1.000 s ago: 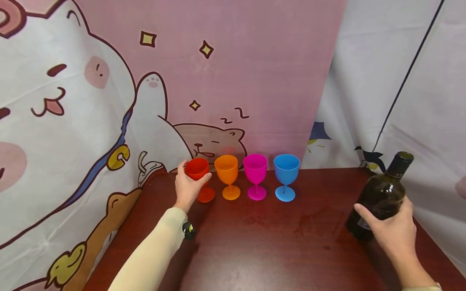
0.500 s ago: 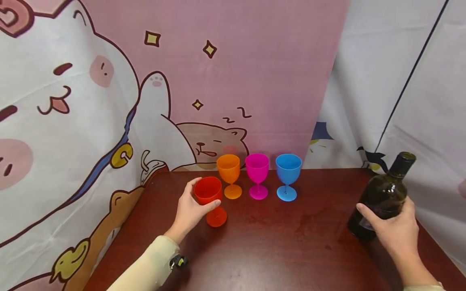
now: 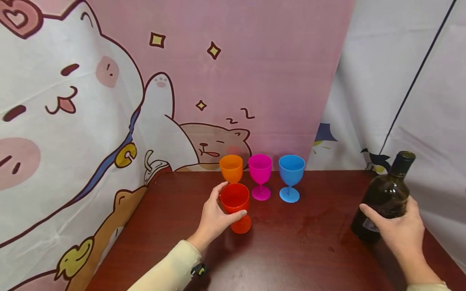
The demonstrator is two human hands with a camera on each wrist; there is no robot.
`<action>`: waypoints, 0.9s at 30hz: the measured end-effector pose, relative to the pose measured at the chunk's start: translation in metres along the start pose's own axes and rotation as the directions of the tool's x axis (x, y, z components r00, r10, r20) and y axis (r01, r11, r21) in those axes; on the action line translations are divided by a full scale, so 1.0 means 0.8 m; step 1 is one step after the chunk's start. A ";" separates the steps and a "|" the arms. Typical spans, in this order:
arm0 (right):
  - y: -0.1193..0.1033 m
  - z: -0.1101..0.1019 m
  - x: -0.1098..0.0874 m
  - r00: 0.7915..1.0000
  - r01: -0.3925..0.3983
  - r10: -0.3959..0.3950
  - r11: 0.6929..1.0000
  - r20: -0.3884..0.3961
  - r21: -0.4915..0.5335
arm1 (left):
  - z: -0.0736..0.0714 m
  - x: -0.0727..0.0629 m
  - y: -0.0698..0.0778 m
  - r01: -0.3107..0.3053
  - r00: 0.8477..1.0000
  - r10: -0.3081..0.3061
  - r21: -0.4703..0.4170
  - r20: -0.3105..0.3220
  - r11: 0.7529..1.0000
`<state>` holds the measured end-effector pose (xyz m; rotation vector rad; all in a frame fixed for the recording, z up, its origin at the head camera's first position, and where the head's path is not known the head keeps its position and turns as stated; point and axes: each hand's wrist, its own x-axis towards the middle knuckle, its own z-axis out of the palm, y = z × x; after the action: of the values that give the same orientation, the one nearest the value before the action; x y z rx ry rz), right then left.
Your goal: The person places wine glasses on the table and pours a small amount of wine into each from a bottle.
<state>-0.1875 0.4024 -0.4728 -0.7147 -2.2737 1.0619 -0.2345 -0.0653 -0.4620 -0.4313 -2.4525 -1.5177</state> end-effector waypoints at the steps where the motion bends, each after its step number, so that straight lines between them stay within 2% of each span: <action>1: -0.001 -0.001 0.001 1.000 0.017 -0.017 1.000 0.000 -0.004 | 0.003 0.000 0.000 -0.001 1.000 0.001 -0.002 0.001 1.000; 6: -0.009 -0.005 0.005 0.989 0.145 -0.144 0.987 0.021 -0.066 | 0.009 -0.002 -0.001 -0.004 1.000 0.004 -0.005 0.001 1.000; 10: -0.025 -0.009 0.008 0.964 0.265 -0.262 0.959 0.044 -0.100 | 0.011 -0.002 -0.002 -0.002 1.000 0.002 -0.008 -0.004 1.000; 16: -0.068 -0.008 0.004 0.927 0.374 -0.371 0.922 0.050 -0.096 | 0.014 0.000 -0.003 0.018 1.000 -0.018 -0.018 -0.004 1.000; 19: -0.091 -0.007 0.002 0.882 0.471 -0.469 0.877 0.045 -0.095 | 0.016 0.001 -0.003 0.022 1.000 -0.023 -0.033 -0.011 0.999; 23: -0.118 -0.004 0.003 0.784 0.620 -0.615 0.779 0.083 -0.094 | 0.016 0.001 -0.003 0.020 1.000 -0.021 -0.048 -0.016 0.999; 27: -0.139 0.000 0.003 0.697 0.716 -0.699 0.691 0.163 -0.100 | 0.015 0.002 -0.004 0.010 1.000 -0.011 -0.051 -0.020 0.999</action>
<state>-0.2154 0.3424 -0.3833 0.2178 -2.4091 0.5465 -0.2371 -0.0555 -0.4694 -0.4105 -2.4090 -1.5836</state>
